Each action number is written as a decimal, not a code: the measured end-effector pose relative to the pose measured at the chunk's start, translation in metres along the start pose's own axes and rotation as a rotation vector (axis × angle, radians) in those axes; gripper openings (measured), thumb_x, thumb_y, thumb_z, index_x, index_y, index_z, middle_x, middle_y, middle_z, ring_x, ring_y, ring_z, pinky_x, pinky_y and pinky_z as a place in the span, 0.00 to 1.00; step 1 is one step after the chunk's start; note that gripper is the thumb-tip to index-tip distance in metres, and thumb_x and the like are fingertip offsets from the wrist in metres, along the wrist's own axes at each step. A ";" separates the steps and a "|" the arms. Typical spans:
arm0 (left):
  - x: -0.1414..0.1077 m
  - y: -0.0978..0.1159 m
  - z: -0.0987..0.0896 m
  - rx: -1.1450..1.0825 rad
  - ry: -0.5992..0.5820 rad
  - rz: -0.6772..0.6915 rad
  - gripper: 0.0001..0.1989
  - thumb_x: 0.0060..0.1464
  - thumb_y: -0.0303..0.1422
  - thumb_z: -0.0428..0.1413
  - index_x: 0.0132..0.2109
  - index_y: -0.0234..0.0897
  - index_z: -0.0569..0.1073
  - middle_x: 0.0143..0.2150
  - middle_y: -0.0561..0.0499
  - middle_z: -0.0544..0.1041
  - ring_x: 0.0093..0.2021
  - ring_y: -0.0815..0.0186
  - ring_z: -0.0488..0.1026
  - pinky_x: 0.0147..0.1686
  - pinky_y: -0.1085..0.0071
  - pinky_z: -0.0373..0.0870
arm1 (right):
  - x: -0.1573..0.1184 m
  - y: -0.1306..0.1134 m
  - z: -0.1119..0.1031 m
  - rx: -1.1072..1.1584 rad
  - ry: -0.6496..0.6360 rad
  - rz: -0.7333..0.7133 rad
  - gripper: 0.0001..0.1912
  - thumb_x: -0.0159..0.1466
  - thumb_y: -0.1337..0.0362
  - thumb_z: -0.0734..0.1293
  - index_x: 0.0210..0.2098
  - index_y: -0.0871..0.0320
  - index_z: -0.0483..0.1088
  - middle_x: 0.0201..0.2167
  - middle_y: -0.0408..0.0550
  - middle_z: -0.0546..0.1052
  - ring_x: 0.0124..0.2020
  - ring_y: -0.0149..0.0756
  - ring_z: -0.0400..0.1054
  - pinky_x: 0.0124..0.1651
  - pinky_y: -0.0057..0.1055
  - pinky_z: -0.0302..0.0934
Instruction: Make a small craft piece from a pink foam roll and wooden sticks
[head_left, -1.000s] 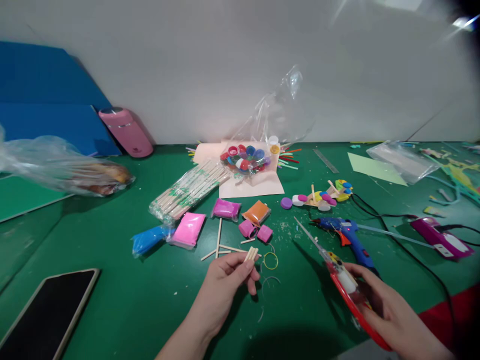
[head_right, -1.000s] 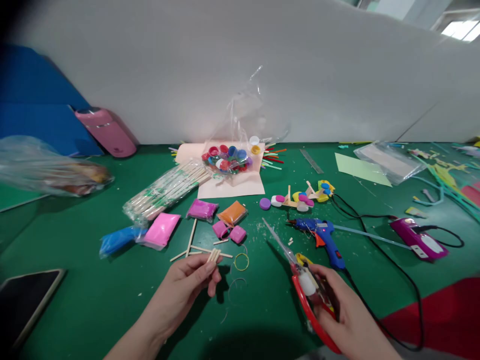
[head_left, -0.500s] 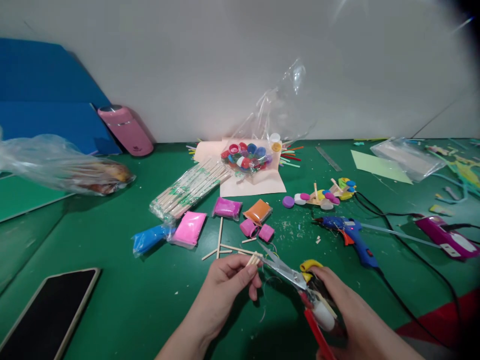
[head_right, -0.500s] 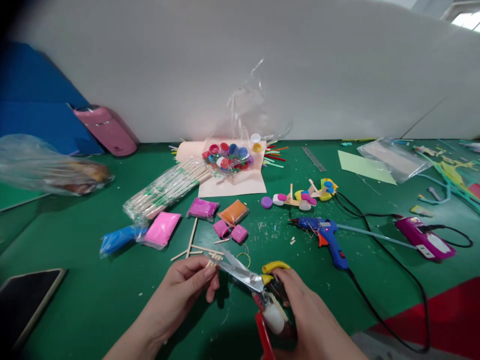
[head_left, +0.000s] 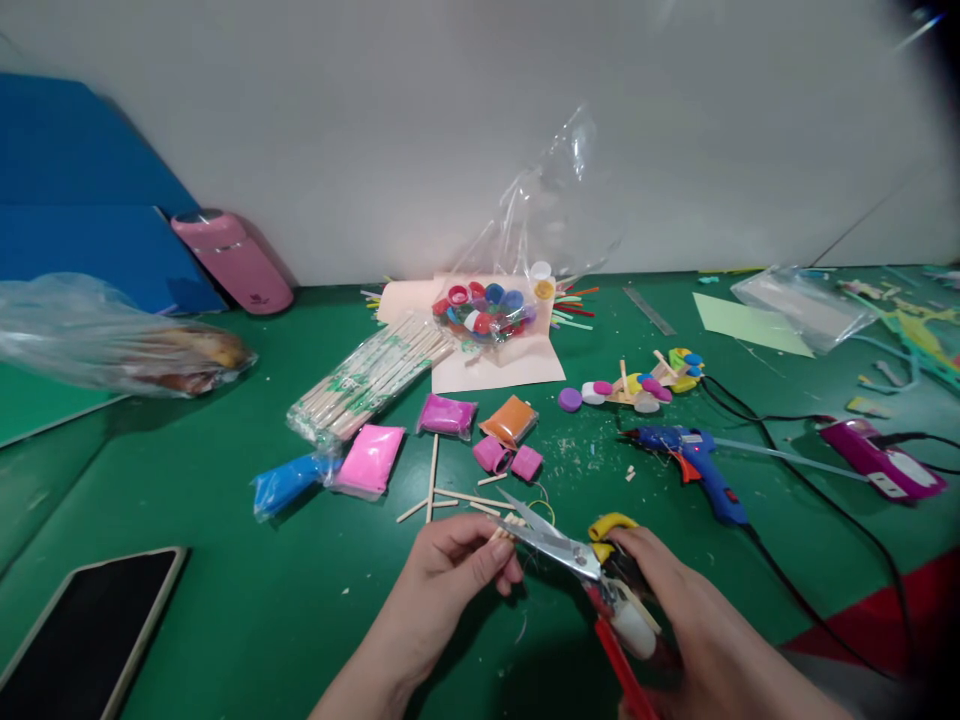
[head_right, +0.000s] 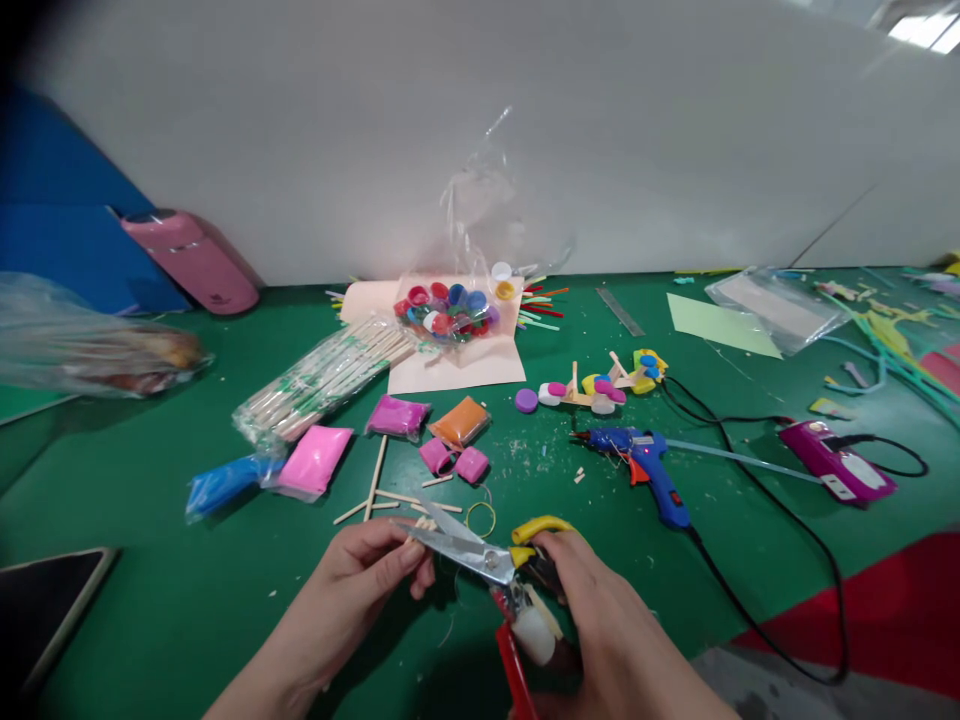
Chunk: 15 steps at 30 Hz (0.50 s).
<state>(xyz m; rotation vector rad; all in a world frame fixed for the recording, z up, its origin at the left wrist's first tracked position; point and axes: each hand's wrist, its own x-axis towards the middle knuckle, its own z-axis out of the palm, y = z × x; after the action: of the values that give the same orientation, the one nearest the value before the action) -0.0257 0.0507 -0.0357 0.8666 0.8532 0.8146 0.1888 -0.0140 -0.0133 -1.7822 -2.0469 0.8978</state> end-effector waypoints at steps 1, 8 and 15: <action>0.000 0.000 0.000 0.003 -0.002 0.004 0.06 0.48 0.30 0.56 0.26 0.33 0.74 0.21 0.51 0.72 0.23 0.71 0.65 0.25 0.75 0.61 | 0.000 0.000 0.000 0.002 0.008 -0.002 0.38 0.42 0.65 0.68 0.53 0.59 0.54 0.50 0.58 0.66 0.48 0.49 0.64 0.46 0.36 0.61; 0.001 0.000 0.000 0.040 -0.017 0.009 0.07 0.48 0.30 0.55 0.25 0.33 0.74 0.22 0.51 0.72 0.24 0.71 0.64 0.26 0.75 0.61 | 0.000 0.004 0.003 -0.003 0.015 -0.018 0.39 0.43 0.64 0.68 0.53 0.60 0.54 0.51 0.58 0.65 0.49 0.47 0.62 0.48 0.35 0.59; 0.001 0.002 0.001 0.047 -0.022 -0.003 0.07 0.48 0.30 0.56 0.25 0.33 0.74 0.21 0.51 0.72 0.24 0.71 0.65 0.27 0.75 0.61 | -0.001 0.006 0.006 -0.030 0.053 -0.021 0.42 0.40 0.67 0.69 0.53 0.59 0.51 0.50 0.57 0.65 0.49 0.46 0.63 0.48 0.34 0.59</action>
<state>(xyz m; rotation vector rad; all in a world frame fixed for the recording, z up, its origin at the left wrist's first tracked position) -0.0256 0.0518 -0.0339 0.9137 0.8571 0.7842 0.1900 -0.0166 -0.0215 -1.7769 -2.0528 0.8091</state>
